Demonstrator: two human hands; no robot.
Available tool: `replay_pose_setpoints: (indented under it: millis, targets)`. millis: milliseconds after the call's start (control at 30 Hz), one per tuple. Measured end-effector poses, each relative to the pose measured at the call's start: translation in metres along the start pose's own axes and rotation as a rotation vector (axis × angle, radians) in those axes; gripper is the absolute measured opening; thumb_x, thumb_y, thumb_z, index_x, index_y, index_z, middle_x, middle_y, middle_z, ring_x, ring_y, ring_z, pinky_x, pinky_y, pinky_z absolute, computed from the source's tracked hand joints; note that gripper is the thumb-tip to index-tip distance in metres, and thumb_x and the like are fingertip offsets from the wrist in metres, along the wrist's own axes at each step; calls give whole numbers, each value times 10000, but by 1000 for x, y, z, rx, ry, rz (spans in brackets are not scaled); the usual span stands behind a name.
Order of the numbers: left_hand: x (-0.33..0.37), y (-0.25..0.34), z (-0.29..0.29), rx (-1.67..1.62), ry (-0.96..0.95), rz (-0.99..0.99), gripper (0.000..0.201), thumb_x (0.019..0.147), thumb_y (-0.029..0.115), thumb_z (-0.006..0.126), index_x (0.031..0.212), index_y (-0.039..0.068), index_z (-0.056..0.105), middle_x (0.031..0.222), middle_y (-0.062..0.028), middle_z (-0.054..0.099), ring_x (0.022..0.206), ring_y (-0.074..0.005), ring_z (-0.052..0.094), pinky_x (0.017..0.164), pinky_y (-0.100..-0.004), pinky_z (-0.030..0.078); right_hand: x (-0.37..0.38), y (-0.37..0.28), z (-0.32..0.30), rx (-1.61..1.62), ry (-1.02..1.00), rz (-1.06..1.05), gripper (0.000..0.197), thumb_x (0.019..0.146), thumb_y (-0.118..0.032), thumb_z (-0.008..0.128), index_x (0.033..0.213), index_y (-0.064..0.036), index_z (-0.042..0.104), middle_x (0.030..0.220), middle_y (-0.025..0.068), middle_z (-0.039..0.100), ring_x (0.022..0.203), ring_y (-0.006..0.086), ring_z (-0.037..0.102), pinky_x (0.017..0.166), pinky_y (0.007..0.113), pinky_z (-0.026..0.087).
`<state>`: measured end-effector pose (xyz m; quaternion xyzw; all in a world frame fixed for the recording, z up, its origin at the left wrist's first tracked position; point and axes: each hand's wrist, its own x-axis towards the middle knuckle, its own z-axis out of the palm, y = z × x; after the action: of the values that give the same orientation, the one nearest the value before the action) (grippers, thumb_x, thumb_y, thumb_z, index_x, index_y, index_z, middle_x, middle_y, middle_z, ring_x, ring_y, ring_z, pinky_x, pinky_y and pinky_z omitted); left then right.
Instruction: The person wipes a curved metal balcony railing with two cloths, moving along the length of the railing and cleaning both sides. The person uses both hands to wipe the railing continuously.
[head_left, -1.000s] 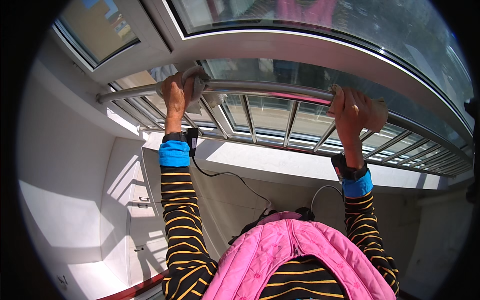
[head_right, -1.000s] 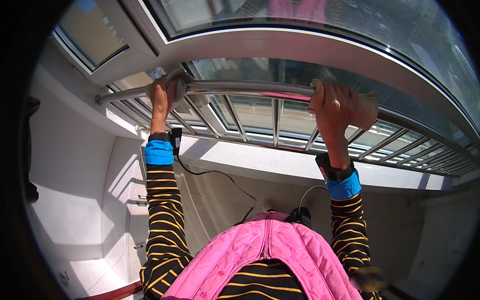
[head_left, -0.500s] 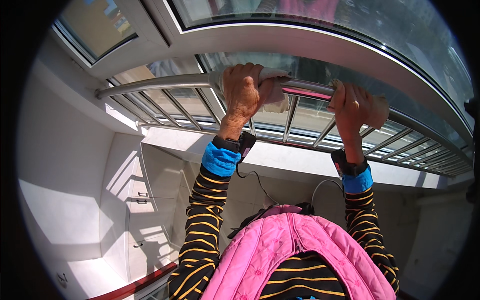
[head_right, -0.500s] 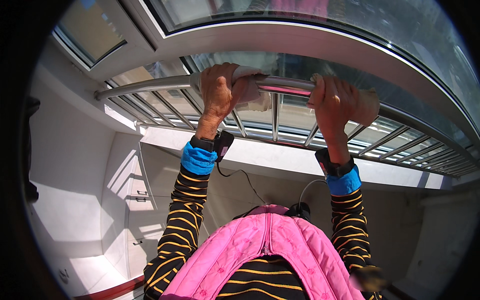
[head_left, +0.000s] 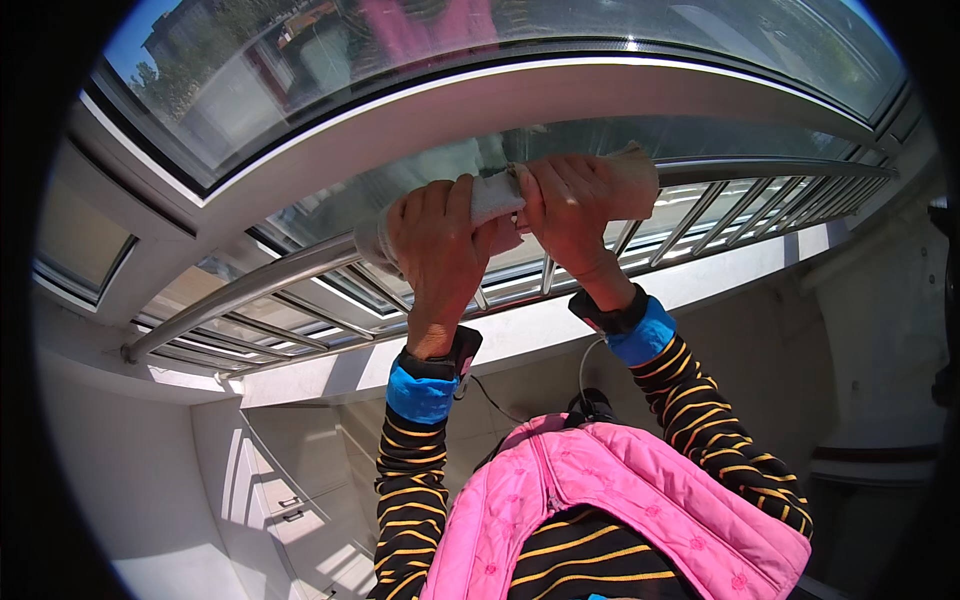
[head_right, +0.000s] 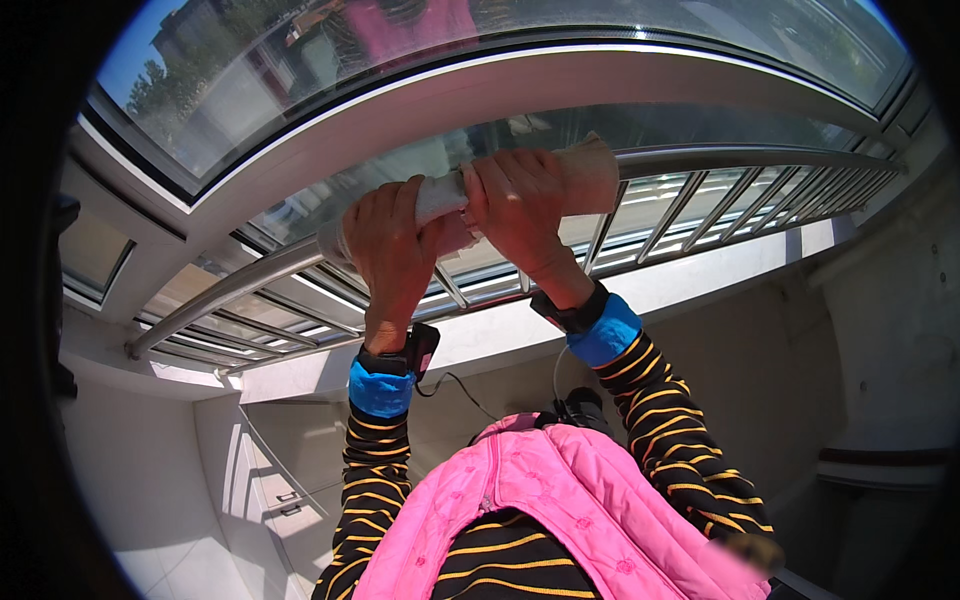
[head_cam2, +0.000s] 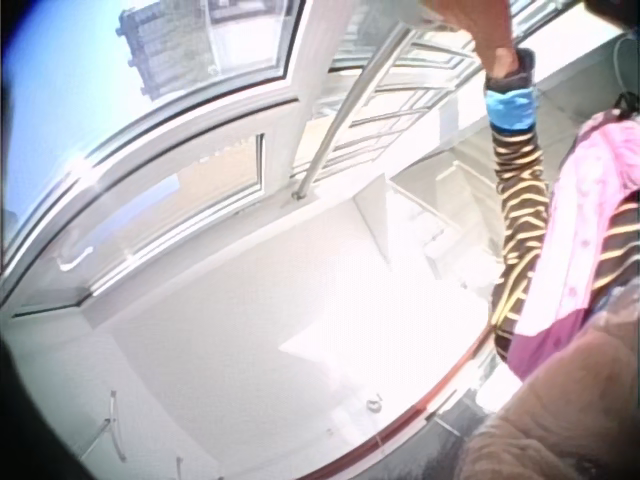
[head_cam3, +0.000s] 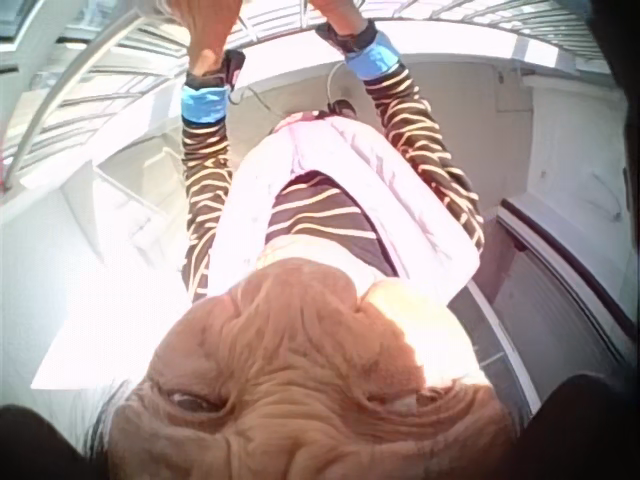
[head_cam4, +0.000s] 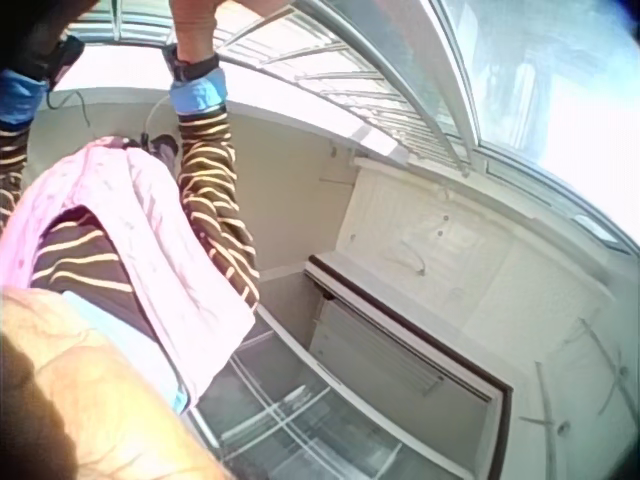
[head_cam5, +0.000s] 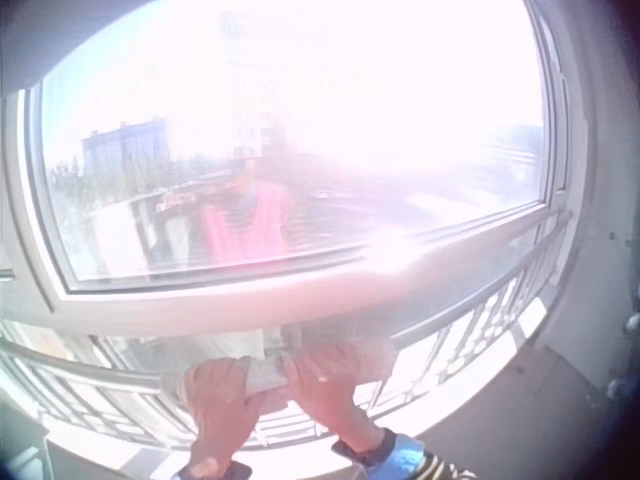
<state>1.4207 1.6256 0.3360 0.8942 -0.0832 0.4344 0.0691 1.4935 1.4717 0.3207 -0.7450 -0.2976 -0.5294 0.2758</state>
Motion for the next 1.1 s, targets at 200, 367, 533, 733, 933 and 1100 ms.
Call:
replay_pose_setpoints:
  millis: [200,367,533,733,933,1100]
  targets:
    - [-2,-11,4,-54,97,119,438,734,258,749,1124,73,672,1031,-84,669,977,-257,621,924,-415,419,0,7,-3,35,13,-81,117,860,-187,629,799,-89,652,764,43,668,712,232,626,729,381,434]
    - [-11,-42,-9,17,67,204,418,790,281,714,1149,71,672,1059,-84,678,979,-265,639,900,-421,441,0,12,-9,56,-16,-109,118,866,-196,638,821,-89,659,782,33,680,731,218,636,720,362,444]
    - [-29,-94,-36,68,125,117,383,909,396,613,1099,72,685,1002,-91,695,936,-295,663,869,-433,459,2,12,-13,81,-42,-120,96,870,-175,665,856,-81,677,825,33,697,742,200,638,724,353,441]
    - [-63,-181,-66,114,190,-61,272,860,255,598,1018,57,696,982,-126,688,899,-351,643,854,-459,462,2,10,-12,85,-44,-117,98,860,-165,670,885,-72,687,841,39,696,754,201,637,746,357,447]
    - [-99,-275,-97,223,308,-267,311,957,265,527,1030,-4,665,993,-206,648,922,-412,583,860,-501,429,0,10,-12,77,-39,-107,97,859,-160,658,886,-71,686,858,35,700,765,205,643,758,359,450]
    - [-112,-305,-100,229,357,-376,358,971,293,505,1022,-27,658,997,-226,638,937,-416,572,852,-507,418,-2,7,-11,63,-30,-66,90,873,-158,625,868,-91,685,848,13,696,768,193,636,773,349,436]
